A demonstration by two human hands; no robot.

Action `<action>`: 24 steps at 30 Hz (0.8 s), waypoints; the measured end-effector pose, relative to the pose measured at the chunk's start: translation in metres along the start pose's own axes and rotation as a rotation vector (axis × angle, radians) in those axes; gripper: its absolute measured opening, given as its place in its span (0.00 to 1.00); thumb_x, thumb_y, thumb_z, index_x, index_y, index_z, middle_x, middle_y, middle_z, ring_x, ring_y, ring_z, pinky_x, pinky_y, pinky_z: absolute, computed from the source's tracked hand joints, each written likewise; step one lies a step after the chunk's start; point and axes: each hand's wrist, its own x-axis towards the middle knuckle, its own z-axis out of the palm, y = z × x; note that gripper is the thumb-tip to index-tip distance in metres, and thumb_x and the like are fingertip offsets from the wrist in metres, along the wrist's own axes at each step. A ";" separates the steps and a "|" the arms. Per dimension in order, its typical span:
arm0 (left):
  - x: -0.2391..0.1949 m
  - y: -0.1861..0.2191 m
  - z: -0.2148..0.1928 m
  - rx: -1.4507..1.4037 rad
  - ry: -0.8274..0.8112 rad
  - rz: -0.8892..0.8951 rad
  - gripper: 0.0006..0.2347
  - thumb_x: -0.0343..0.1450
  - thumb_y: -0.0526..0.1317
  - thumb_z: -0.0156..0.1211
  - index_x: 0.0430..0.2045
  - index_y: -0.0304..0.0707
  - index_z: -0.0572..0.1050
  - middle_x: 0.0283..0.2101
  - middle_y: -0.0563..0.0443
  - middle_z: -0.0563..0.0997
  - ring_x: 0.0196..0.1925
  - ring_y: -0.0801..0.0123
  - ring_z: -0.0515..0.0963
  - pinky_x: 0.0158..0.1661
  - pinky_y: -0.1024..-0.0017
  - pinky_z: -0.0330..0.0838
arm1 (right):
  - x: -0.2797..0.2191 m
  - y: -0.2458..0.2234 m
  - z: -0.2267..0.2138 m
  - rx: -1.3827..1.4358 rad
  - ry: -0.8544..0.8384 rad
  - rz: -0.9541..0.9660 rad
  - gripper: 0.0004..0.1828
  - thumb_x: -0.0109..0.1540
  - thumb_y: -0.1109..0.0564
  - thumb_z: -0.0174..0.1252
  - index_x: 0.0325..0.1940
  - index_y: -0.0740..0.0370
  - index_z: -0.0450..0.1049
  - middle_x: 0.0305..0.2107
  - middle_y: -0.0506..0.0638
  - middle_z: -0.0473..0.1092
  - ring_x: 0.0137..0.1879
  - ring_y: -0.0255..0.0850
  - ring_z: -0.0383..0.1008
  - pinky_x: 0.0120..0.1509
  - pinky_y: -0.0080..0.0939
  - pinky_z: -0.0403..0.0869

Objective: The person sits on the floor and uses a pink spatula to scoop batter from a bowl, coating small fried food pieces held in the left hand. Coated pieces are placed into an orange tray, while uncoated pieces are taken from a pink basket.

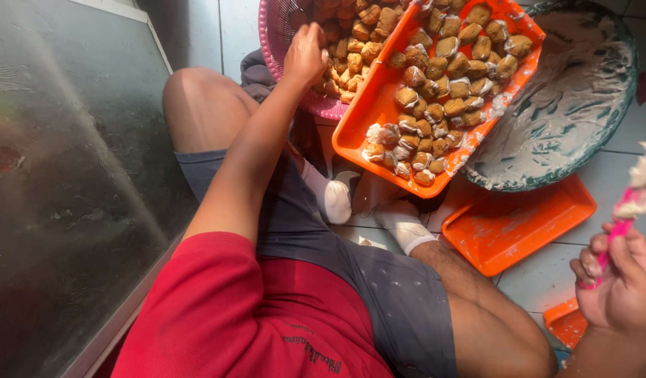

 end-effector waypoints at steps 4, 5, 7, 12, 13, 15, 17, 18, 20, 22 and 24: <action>0.037 0.003 0.023 -0.209 0.364 0.114 0.25 0.67 0.39 0.70 0.56 0.27 0.67 0.55 0.31 0.74 0.57 0.41 0.73 0.57 0.56 0.68 | -0.002 -0.002 0.009 0.136 0.047 -0.033 0.05 0.81 0.60 0.48 0.53 0.63 0.68 0.36 0.48 0.67 0.34 0.32 0.62 0.41 0.31 0.60; 0.042 0.006 0.027 -0.266 0.423 0.143 0.27 0.66 0.40 0.72 0.55 0.23 0.66 0.53 0.28 0.74 0.56 0.39 0.73 0.56 0.55 0.67 | -0.003 -0.002 0.011 0.167 0.081 -0.022 0.05 0.79 0.60 0.49 0.52 0.62 0.69 0.35 0.48 0.68 0.33 0.32 0.62 0.41 0.31 0.60; 0.048 0.014 0.031 -0.227 0.400 -0.033 0.25 0.66 0.44 0.74 0.51 0.29 0.70 0.53 0.33 0.76 0.57 0.43 0.74 0.59 0.57 0.69 | -0.003 -0.004 0.014 0.205 0.117 -0.022 0.05 0.78 0.59 0.50 0.50 0.63 0.69 0.35 0.48 0.68 0.32 0.32 0.61 0.41 0.32 0.60; 0.054 0.034 0.010 -0.129 0.329 -0.267 0.17 0.70 0.44 0.66 0.49 0.37 0.73 0.54 0.40 0.76 0.55 0.46 0.76 0.52 0.54 0.71 | -0.006 -0.008 0.023 0.186 0.065 -0.093 0.05 0.80 0.60 0.48 0.53 0.62 0.68 0.35 0.47 0.65 0.32 0.32 0.59 0.42 0.31 0.61; 0.045 0.034 0.006 -0.129 0.392 -0.166 0.15 0.71 0.42 0.66 0.48 0.37 0.73 0.54 0.39 0.76 0.54 0.44 0.76 0.50 0.53 0.72 | -0.009 -0.013 0.024 0.167 0.053 -0.090 0.05 0.80 0.60 0.47 0.53 0.62 0.68 0.35 0.47 0.65 0.32 0.32 0.58 0.43 0.31 0.61; 0.032 0.040 -0.012 -0.186 0.452 -0.027 0.11 0.72 0.38 0.65 0.47 0.38 0.74 0.52 0.40 0.78 0.53 0.47 0.78 0.50 0.54 0.74 | -0.008 -0.016 0.029 0.162 0.039 -0.090 0.05 0.79 0.60 0.47 0.51 0.62 0.68 0.34 0.46 0.64 0.32 0.32 0.58 0.42 0.31 0.60; 0.016 0.056 -0.032 -0.304 0.443 0.059 0.08 0.74 0.34 0.64 0.45 0.40 0.75 0.47 0.45 0.81 0.51 0.55 0.83 0.53 0.58 0.78 | -0.002 -0.019 0.036 0.181 0.033 -0.098 0.06 0.78 0.58 0.48 0.48 0.60 0.68 0.33 0.46 0.64 0.31 0.32 0.57 0.40 0.31 0.59; 0.009 0.069 -0.043 -0.388 0.397 0.069 0.09 0.72 0.32 0.63 0.45 0.40 0.75 0.46 0.47 0.81 0.49 0.58 0.83 0.50 0.62 0.80 | 0.001 -0.021 0.039 0.196 0.034 -0.104 0.07 0.77 0.57 0.48 0.46 0.60 0.68 0.32 0.46 0.64 0.30 0.32 0.56 0.38 0.31 0.58; -0.008 0.099 -0.066 -0.555 0.289 0.086 0.12 0.69 0.27 0.61 0.44 0.38 0.74 0.45 0.50 0.80 0.45 0.66 0.85 0.44 0.70 0.84 | 0.007 -0.028 0.047 0.323 -0.062 -0.081 0.11 0.77 0.54 0.49 0.42 0.60 0.67 0.27 0.44 0.60 0.26 0.30 0.53 0.35 0.30 0.56; -0.028 0.145 -0.079 -0.715 0.202 0.352 0.17 0.68 0.22 0.60 0.48 0.39 0.75 0.49 0.53 0.81 0.48 0.74 0.86 0.47 0.78 0.85 | 0.010 -0.032 0.061 0.322 -0.101 -0.086 0.14 0.78 0.53 0.51 0.38 0.58 0.65 0.23 0.42 0.57 0.24 0.29 0.50 0.32 0.30 0.54; -0.063 0.199 -0.086 -0.637 0.243 0.662 0.19 0.61 0.20 0.64 0.43 0.35 0.77 0.47 0.47 0.78 0.46 0.65 0.81 0.36 0.79 0.81 | 0.011 -0.032 0.085 0.206 -0.080 -0.133 0.18 0.79 0.53 0.53 0.34 0.55 0.62 0.22 0.39 0.54 0.23 0.26 0.47 0.30 0.29 0.51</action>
